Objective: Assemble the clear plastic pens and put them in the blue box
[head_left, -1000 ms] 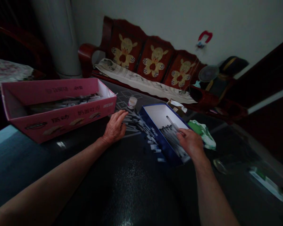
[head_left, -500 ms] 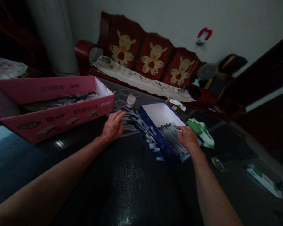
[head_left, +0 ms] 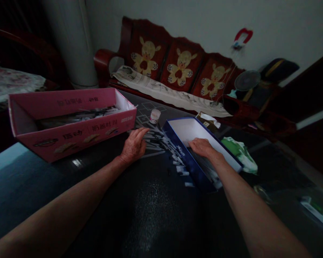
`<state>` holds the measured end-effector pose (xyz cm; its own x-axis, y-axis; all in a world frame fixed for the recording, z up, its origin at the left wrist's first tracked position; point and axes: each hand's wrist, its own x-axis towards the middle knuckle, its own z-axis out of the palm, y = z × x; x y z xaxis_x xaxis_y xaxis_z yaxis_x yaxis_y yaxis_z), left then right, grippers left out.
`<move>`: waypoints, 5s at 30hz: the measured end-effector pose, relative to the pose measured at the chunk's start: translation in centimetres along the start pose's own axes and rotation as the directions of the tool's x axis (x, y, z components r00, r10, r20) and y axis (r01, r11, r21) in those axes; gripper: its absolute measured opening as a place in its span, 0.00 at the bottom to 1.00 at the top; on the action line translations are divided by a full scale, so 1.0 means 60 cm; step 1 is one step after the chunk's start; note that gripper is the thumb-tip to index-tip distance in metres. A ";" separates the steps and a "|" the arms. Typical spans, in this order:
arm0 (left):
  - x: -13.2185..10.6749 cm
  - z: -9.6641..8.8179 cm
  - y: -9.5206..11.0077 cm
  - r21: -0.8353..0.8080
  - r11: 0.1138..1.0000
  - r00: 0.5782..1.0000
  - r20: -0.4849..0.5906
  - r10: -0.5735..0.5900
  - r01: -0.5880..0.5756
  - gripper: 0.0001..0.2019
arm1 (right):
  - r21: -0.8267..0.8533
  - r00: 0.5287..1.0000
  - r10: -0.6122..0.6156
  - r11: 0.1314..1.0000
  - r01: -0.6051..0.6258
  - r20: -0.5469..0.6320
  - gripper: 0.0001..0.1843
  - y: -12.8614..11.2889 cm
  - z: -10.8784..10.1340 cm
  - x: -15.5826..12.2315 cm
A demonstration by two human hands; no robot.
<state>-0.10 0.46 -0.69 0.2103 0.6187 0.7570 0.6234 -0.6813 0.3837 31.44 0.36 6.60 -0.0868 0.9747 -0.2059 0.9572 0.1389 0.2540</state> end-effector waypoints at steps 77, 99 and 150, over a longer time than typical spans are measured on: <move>0.005 -0.005 -0.007 0.171 0.980 0.991 0.068 -0.119 0.106 0.12 | 0.384 0.842 0.048 0.903 0.194 -0.537 0.09 -0.223 0.041 -0.044; 0.005 -0.002 -0.026 0.255 0.941 0.975 -0.028 -0.221 0.221 0.07 | 0.462 0.733 0.117 0.839 0.287 -0.670 0.11 -0.217 0.025 -0.045; 0.113 0.031 -0.019 0.498 0.861 0.855 0.397 -0.334 0.105 0.13 | 0.400 0.945 0.049 0.912 0.090 -0.324 0.27 -0.265 -0.024 0.128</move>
<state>2.03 6.18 3.00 0.2709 0.9116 0.3092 0.9336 -0.3271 0.1465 15.15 5.86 2.35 -0.1248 0.9843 0.1245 0.9756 0.1446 -0.1653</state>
